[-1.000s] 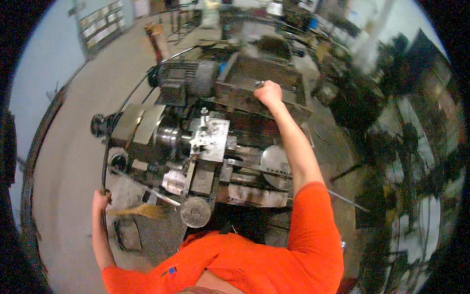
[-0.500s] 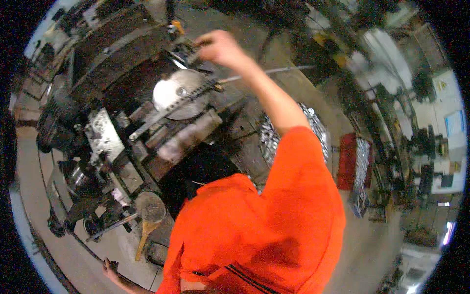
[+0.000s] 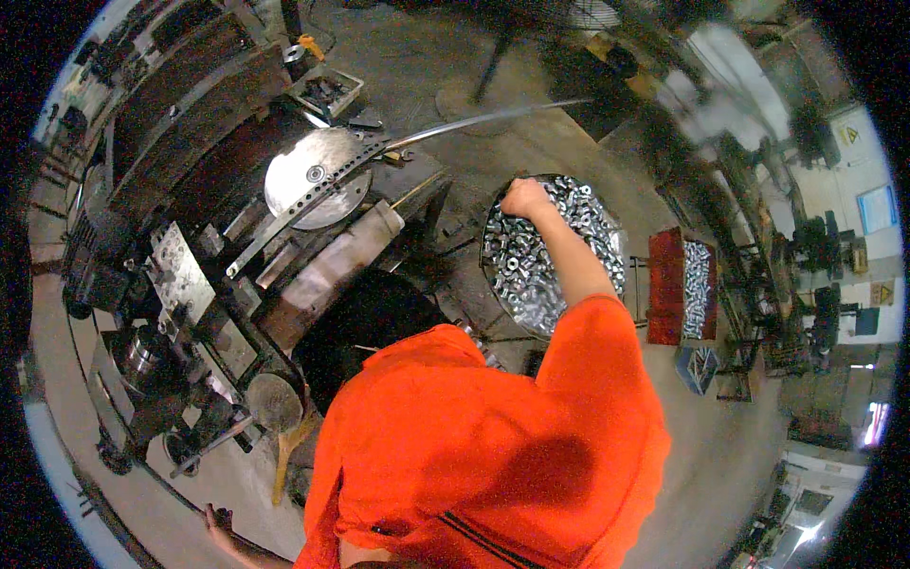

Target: The person operates a metal turning machine, repeatedly inserting small metal pieces into the chuck and using a long metal rod to adjust the machine. The person handles the metal pieces one at a time and moves them between the machine and a nearby container.

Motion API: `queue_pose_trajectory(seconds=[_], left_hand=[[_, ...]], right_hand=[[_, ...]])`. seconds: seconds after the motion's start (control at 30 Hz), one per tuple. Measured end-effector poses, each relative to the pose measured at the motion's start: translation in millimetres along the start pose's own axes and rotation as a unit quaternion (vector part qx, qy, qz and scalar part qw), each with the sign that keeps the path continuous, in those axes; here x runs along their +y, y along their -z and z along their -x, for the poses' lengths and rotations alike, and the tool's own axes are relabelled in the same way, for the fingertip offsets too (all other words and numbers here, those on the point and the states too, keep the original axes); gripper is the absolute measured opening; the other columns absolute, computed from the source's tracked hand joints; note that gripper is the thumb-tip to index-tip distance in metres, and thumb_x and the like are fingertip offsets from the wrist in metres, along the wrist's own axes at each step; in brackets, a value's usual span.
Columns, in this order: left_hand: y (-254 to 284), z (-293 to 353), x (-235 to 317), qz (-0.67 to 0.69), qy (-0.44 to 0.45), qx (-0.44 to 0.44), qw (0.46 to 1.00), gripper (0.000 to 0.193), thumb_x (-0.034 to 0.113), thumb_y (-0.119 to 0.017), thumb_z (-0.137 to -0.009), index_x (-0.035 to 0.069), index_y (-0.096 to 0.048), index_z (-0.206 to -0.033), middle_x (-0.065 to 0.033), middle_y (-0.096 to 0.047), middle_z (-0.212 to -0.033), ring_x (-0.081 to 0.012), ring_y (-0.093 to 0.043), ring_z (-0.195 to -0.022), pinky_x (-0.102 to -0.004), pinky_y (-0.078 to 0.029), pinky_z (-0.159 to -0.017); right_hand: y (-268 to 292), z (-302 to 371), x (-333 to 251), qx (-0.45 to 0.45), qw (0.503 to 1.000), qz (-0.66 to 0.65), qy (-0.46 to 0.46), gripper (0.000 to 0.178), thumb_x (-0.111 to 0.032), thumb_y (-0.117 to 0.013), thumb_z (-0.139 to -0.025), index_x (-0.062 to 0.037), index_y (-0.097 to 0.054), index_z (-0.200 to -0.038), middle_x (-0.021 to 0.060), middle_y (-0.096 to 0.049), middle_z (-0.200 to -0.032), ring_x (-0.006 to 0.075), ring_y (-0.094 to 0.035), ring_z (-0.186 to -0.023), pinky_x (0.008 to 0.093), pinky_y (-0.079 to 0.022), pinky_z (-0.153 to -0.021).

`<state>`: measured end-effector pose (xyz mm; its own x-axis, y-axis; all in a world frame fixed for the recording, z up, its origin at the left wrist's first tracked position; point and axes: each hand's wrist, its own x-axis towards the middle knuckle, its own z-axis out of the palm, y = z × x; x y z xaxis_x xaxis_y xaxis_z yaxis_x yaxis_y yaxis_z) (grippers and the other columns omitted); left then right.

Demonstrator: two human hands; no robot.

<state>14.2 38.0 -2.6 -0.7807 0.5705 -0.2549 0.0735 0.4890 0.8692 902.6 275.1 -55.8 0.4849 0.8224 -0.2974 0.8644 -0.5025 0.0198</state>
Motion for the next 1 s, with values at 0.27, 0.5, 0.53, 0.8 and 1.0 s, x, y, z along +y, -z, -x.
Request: queue_pose_trajectory(seconds=[0.27,0.5,0.53,0.8,1.0], left_hand=[[-2,1,2,-0.050,-0.013,-0.024,0.998,0.050,0.033,-0.063,-0.082,-0.009,-0.052,-0.107,-0.0075,-0.055,-0.065,-0.0137,-0.051,-0.055,-0.0260,-0.044,-0.052],[19,1,-20,0.035,-0.005,0.010,0.999,0.030,0.027,-0.066,-0.081,0.001,-0.055,-0.090,-0.0028,-0.048,-0.059,-0.0093,-0.038,-0.046,-0.0277,-0.037,-0.047],[-12,18,8,0.060,-0.055,0.006,0.997,0.030,0.026,-0.067,-0.080,0.000,-0.055,-0.088,-0.0025,-0.048,-0.060,-0.0101,-0.042,-0.049,-0.0269,-0.040,-0.051],[1,13,1,0.029,-0.033,-0.026,0.999,0.035,0.028,-0.067,-0.080,-0.002,-0.057,-0.094,-0.0059,-0.054,-0.065,-0.0132,-0.053,-0.054,-0.0307,-0.049,-0.053],[-5,30,17,0.051,-0.010,-0.012,0.999,0.032,0.024,-0.064,-0.079,-0.005,-0.058,-0.093,-0.0068,-0.056,-0.068,-0.0155,-0.056,-0.059,-0.0292,-0.048,-0.056]], right_hand=[[-52,-53,37,0.005,0.999,-0.025,0.027,0.040,-0.029,-0.057,-0.069,-0.0012,-0.063,-0.097,0.0192,-0.059,-0.109,0.0308,-0.056,-0.104,0.0377,-0.045,-0.089],[14,11,-35,-0.056,0.997,0.047,0.012,0.041,-0.033,-0.062,-0.065,-0.0054,-0.065,-0.095,0.0160,-0.063,-0.103,0.0310,-0.060,-0.097,0.0404,-0.048,-0.083],[3,4,-22,-0.057,0.997,0.046,-0.028,0.038,-0.033,-0.055,-0.072,-0.0080,-0.065,-0.098,0.0149,-0.063,-0.103,0.0306,-0.060,-0.099,0.0405,-0.047,-0.085],[-17,-27,67,0.063,0.938,-0.286,0.186,0.030,-0.022,-0.058,-0.077,0.0002,-0.063,-0.097,0.0164,-0.061,-0.105,0.0298,-0.058,-0.098,0.0367,-0.046,-0.085],[65,20,-75,-0.041,0.645,-0.753,0.122,0.031,-0.013,-0.049,-0.086,0.0115,-0.058,-0.103,0.0179,-0.053,-0.118,0.0311,-0.056,-0.100,0.0438,-0.046,-0.089]])
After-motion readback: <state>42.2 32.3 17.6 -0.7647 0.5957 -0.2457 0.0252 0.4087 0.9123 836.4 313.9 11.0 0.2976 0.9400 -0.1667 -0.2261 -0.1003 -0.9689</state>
